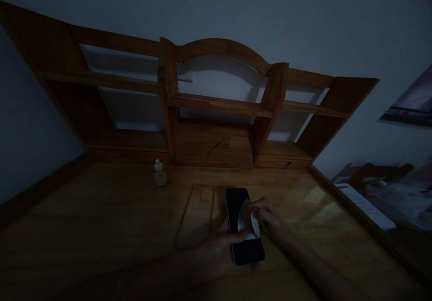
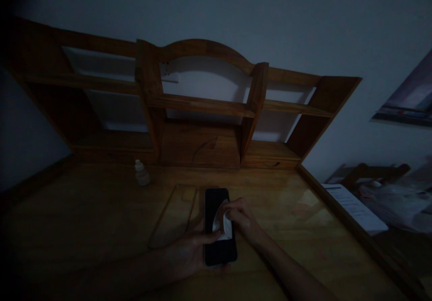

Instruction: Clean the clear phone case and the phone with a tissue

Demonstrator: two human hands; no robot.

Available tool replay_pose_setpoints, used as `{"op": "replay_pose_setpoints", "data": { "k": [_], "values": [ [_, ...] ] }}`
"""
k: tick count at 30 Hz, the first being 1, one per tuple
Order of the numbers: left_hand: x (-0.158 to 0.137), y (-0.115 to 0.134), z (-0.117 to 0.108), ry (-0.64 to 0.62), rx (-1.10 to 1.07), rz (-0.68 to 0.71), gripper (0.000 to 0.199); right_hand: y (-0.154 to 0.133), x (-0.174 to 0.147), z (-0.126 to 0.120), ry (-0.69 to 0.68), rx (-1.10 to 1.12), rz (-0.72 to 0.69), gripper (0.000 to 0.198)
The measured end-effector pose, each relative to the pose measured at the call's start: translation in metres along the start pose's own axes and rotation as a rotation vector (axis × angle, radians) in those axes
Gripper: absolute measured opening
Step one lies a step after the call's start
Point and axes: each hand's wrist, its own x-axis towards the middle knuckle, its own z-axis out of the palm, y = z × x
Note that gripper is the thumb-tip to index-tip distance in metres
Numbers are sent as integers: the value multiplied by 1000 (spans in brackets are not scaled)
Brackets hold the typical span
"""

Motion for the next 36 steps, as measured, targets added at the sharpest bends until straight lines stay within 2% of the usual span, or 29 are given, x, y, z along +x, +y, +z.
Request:
{"op": "replay_pose_setpoints", "data": {
  "k": [4, 7, 10, 16, 21, 24, 29, 32, 36],
  "values": [
    [-2, 2, 7, 37, 35, 52, 51, 3, 2, -1, 10, -4, -22, 28],
    [-4, 4, 11, 76, 50, 34, 55, 1, 2, -3, 3, -22, -32, 30],
    [-4, 3, 7, 56, 47, 24, 55, -3, 3, -6, 35, -94, -31, 30],
    [-1, 1, -2, -1, 19, 3, 65, -8, 8, -8, 311, -268, -16, 24],
    [-2, 4, 3, -26, 7, 13, 67, -8, 10, -6, 406, -325, 20, 30],
    [-4, 4, 4, -57, 17, 37, 75, -9, 12, -4, 335, -448, -12, 31],
    [-3, 2, -1, -77, 35, 28, 85, -12, 16, -3, 74, -716, -128, 36],
    [-2, 2, -2, -40, 36, 7, 87, -12, 15, -5, -20, -775, -166, 38],
    [-2, 2, -1, -4, 48, 5, 78, -15, 13, -2, -88, -765, -188, 36]
  ]
}}
